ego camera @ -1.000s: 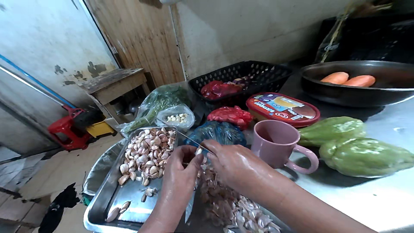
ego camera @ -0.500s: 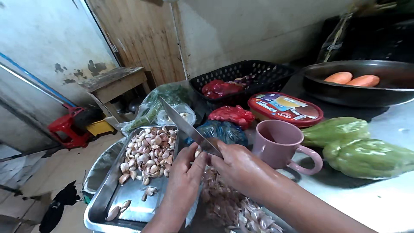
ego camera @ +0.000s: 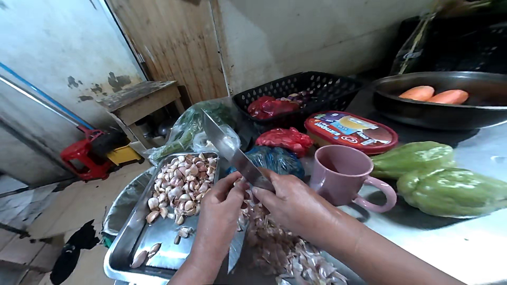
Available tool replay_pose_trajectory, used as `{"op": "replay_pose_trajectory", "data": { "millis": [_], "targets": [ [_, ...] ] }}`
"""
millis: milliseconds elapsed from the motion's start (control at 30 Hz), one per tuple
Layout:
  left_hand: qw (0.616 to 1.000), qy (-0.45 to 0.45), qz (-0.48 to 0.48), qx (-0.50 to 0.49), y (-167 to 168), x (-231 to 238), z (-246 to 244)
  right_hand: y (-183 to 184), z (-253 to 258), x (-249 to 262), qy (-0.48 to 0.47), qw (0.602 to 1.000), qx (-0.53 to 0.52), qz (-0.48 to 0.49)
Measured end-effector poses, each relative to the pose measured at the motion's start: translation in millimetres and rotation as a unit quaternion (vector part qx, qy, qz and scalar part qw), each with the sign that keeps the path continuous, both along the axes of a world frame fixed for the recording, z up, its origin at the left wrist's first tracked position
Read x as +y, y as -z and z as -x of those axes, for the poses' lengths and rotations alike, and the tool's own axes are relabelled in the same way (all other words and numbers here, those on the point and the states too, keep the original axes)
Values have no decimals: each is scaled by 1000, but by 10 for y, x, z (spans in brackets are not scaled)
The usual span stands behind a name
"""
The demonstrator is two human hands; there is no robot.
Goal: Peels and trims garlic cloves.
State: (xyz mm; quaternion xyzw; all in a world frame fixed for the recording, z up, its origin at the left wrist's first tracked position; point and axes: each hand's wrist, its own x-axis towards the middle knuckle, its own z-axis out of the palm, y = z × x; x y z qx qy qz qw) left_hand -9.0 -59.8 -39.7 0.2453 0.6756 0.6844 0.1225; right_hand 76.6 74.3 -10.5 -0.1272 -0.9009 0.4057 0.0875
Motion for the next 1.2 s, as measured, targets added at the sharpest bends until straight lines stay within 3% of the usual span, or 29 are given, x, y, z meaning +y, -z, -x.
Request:
{"op": "replay_pose_trajectory", "data": {
  "millis": [333, 467, 567, 633, 867, 1200],
  "targets": [
    [988, 43, -122, -78, -35, -84, 129, 10, -12, 132, 56, 990, 79, 98],
    [999, 15, -30, 22, -17, -119, 147, -10, -24, 146, 17, 999, 24, 15],
    [984, -22, 95, 148, 2, -153, 170, -8, -32, 132, -15, 999, 5, -29],
    [975, -20, 132, 180, -9, -153, 164, -21, -40, 113, -34, 998, -4, -52],
    [950, -37, 195, 241, -1, -102, 98, 28, -17, 58, -69, 989, -7, -134],
    [966, -39, 180, 183, -40, -82, 35, 174, 3, -4, -42, 974, 100, -200]
  ]
}}
